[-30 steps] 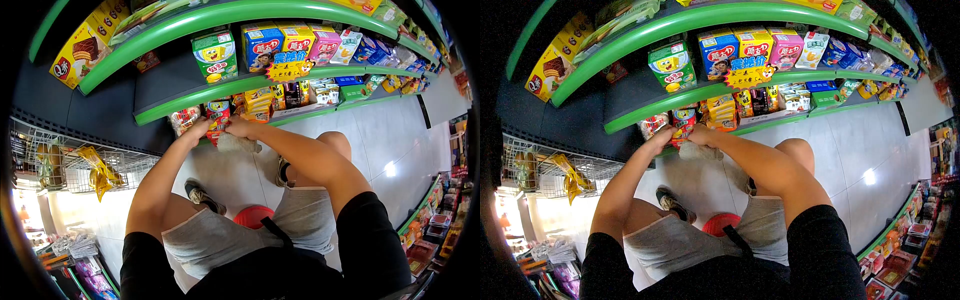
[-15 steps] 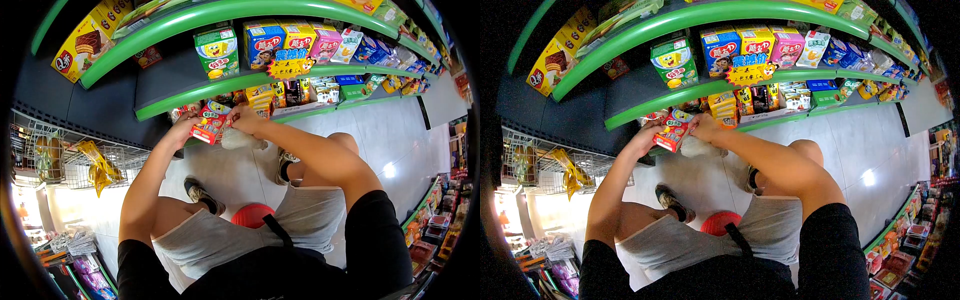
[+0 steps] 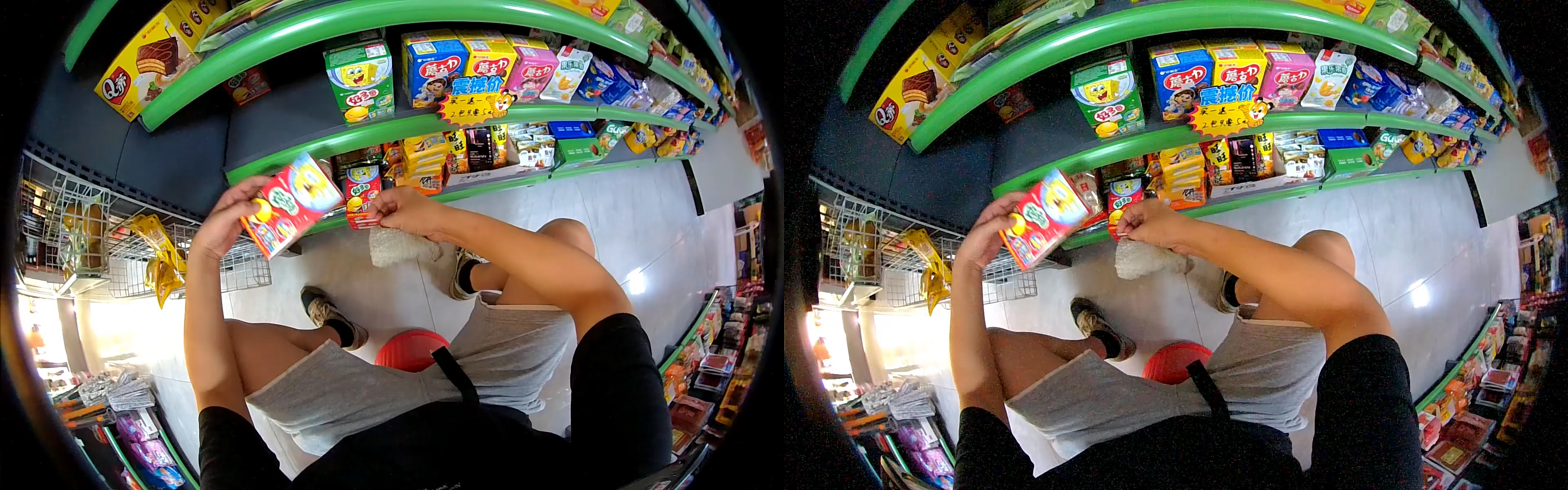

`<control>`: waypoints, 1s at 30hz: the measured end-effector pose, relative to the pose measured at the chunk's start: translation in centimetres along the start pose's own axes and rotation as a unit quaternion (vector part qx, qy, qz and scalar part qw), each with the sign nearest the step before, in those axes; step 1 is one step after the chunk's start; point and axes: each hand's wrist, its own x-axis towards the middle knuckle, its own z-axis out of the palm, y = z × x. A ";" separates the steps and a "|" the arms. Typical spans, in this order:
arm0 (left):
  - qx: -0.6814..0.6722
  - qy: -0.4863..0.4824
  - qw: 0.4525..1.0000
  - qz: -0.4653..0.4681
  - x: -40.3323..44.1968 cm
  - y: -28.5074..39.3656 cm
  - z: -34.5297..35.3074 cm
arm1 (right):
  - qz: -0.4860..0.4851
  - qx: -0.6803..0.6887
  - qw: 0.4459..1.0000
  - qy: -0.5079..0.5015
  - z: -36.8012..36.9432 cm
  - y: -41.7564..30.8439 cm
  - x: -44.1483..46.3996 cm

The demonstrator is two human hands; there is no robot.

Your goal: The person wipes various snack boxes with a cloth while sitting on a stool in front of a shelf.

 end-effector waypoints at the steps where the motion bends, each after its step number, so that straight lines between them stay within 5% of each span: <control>1: -0.028 0.033 0.998 0.035 0.0 0.0 -0.2 | -0.011 0.007 1.000 -0.013 0.2 -0.8 -0.4; 9: -0.162 0.194 0.949 0.185 2.3 0.2 0.5 | -0.028 -0.028 0.997 -0.067 1.6 -4.1 0.2; 11: -0.157 0.215 0.942 0.206 3.4 -0.3 -0.3 | -0.145 -0.077 0.986 -0.024 2.8 -5.4 0.7; 16: -0.108 0.340 0.898 0.257 6.3 0.4 -0.9 | -0.210 -0.081 0.973 0.056 6.0 -9.2 4.3; 18: -0.104 0.339 0.895 0.269 7.5 0.7 -1.3 | -0.282 -0.143 0.928 0.197 7.1 -10.1 6.4; 30: -0.062 0.378 0.861 0.334 13.6 -1.1 -5.2 | -0.229 -0.170 0.936 0.206 9.2 -11.3 12.9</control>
